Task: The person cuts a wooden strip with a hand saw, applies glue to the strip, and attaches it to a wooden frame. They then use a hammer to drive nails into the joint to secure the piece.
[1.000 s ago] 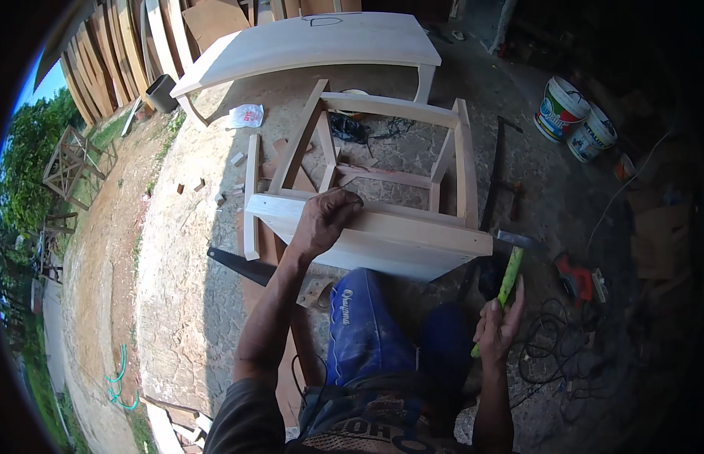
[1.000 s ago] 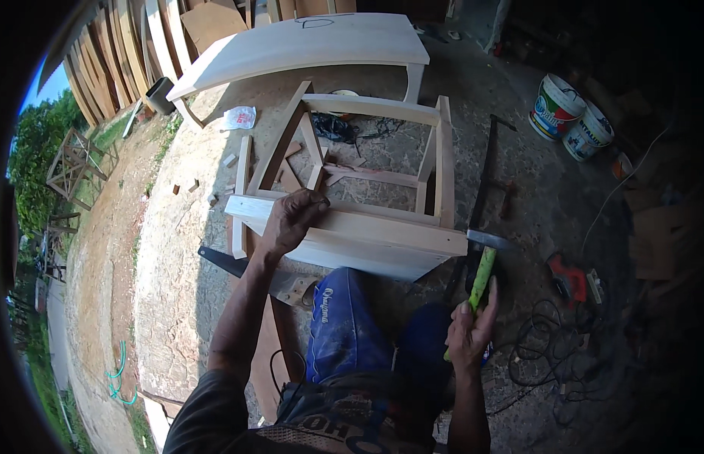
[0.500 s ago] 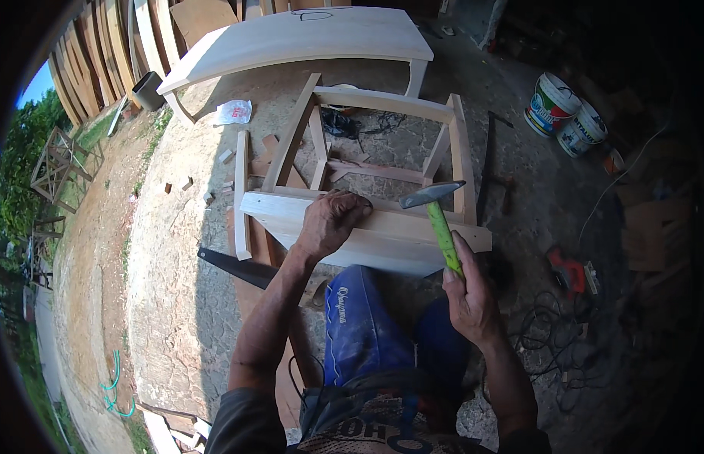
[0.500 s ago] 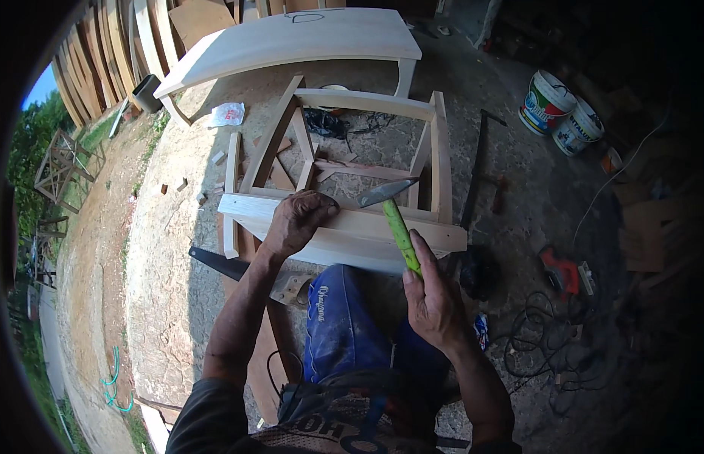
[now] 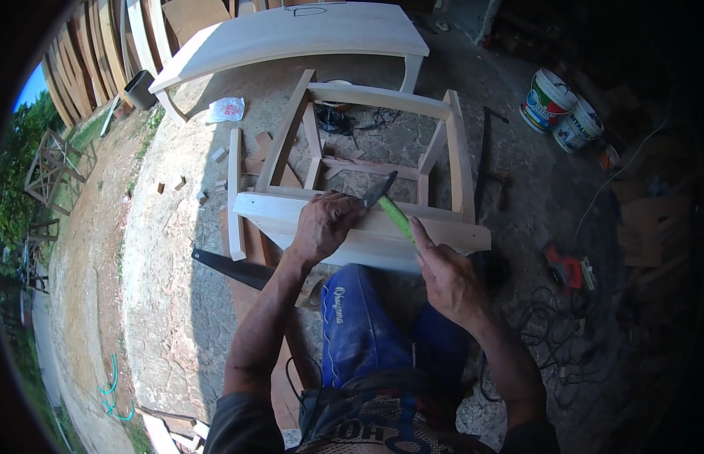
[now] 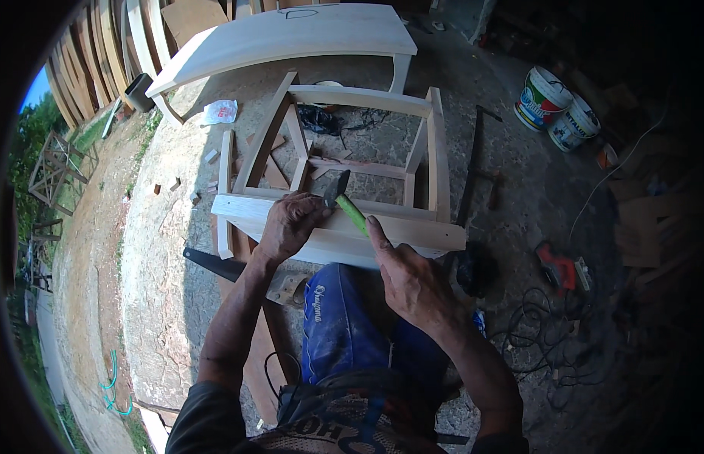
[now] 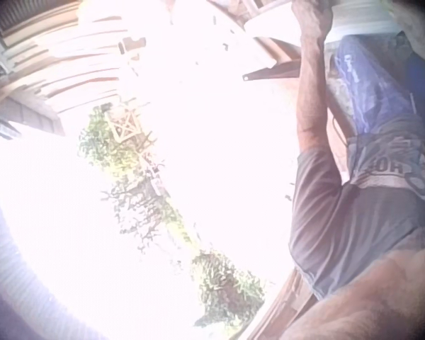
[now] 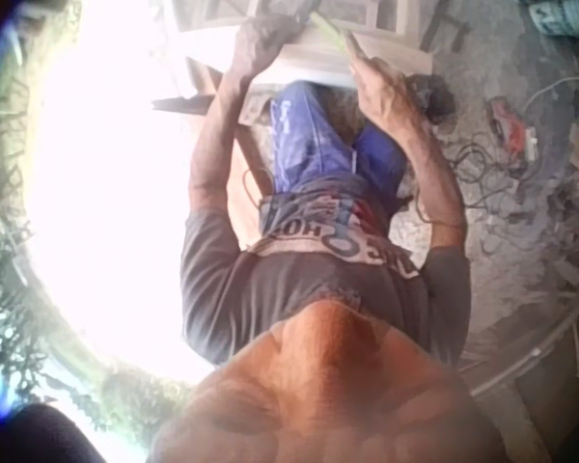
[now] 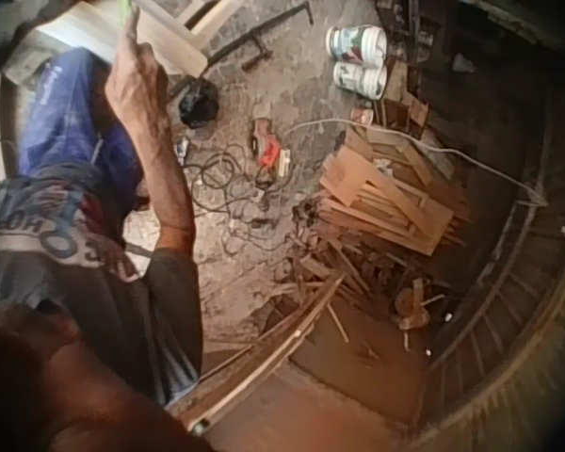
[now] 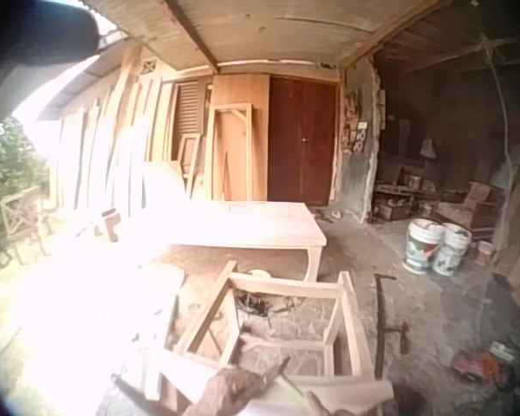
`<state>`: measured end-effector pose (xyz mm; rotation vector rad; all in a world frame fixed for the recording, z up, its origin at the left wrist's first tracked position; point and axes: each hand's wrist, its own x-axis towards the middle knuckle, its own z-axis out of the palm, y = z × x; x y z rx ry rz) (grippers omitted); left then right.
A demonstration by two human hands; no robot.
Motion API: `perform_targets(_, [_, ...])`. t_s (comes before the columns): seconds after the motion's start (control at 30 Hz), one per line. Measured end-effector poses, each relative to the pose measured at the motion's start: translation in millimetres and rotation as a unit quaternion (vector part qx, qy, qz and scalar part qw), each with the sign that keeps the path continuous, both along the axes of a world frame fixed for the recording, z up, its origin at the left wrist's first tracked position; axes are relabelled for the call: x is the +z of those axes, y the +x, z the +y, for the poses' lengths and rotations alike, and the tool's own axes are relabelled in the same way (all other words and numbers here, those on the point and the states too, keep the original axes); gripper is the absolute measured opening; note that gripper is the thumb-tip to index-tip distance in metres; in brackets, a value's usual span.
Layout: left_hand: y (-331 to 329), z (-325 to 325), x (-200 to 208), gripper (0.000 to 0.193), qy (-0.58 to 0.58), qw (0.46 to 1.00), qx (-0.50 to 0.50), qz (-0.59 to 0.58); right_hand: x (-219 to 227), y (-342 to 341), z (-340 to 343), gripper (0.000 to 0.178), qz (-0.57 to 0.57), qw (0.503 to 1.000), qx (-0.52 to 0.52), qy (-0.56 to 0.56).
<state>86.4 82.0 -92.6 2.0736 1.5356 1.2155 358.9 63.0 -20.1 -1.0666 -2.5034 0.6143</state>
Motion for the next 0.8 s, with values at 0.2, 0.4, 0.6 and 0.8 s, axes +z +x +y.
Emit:
perform_targets(0.2, [0.5, 0.0, -0.4, 0.006, 0.032, 0.999, -0.003, -0.002, 16.9, -4.0, -2.2, 0.070, 0.021, 1.000, -0.001, 0.023])
perform_targets(0.4, [-0.3, 0.3, -4.5, 0.007, 0.046, 0.999, -0.002, 0.001, 24.1, -3.7, 7.2, 0.068, -0.032, 0.999, 0.006, -0.001])
perform_targets(0.6, [-1.3, 1.3, -3.2, 0.007, 0.034, 0.999, -0.013, 0.000, 5.1, 0.1, 8.8, 0.074, -0.040, 0.995, 0.036, 0.082])
perform_targets(0.8, [1.0, 0.5, -2.3, 0.009, 0.034, 0.999, -0.013, -0.009, 28.7, -0.4, -2.1, 0.073, 0.066, 0.995, 0.006, 0.078])
